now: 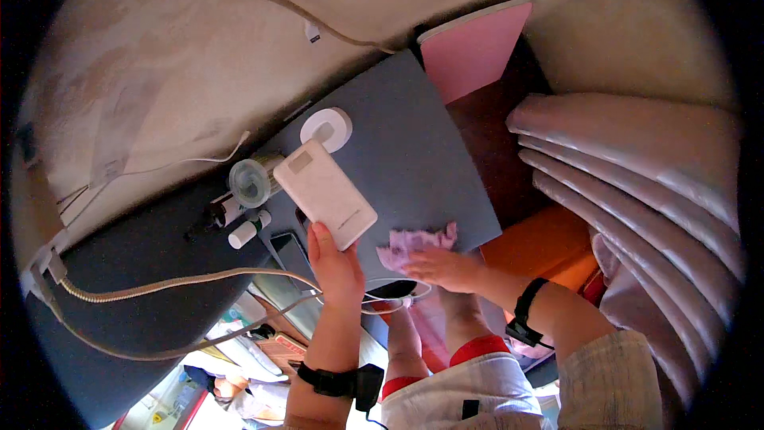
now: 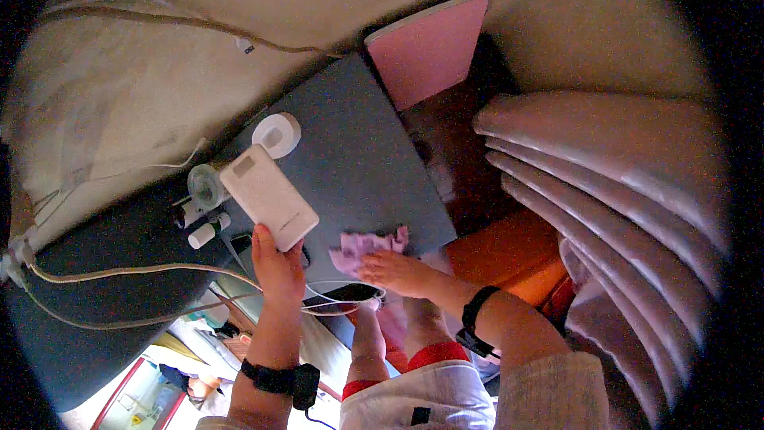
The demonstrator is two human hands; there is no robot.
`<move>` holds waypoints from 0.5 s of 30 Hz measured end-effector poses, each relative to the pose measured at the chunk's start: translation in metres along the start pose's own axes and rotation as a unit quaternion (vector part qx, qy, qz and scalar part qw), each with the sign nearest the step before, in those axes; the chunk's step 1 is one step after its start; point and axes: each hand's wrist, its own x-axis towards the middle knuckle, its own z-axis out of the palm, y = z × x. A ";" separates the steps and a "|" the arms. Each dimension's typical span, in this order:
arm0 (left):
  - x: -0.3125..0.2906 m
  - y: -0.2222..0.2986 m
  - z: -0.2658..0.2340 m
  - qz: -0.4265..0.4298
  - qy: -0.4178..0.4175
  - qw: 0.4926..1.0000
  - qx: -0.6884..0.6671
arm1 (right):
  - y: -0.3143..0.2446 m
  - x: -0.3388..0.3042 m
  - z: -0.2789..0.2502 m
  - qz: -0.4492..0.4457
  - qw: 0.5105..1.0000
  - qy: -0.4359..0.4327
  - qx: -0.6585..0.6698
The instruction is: The person wipes the headboard, nightstand, window sill, and air purifier with a purple cloth. They then rinse the cloth in the bathroom sink and return to the bedroom.
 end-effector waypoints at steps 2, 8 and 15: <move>-0.005 0.000 -0.006 -0.001 -0.009 1.000 -0.030 | -0.011 -0.017 -0.001 -0.002 0.998 -0.067 0.003; -0.016 -0.004 -0.022 -0.053 -0.041 0.998 0.005 | 0.010 0.031 -0.136 0.072 0.969 0.217 -0.097; 0.004 -0.031 0.003 -0.104 -0.075 0.992 0.022 | 0.044 0.056 -0.147 0.074 0.953 0.234 -0.180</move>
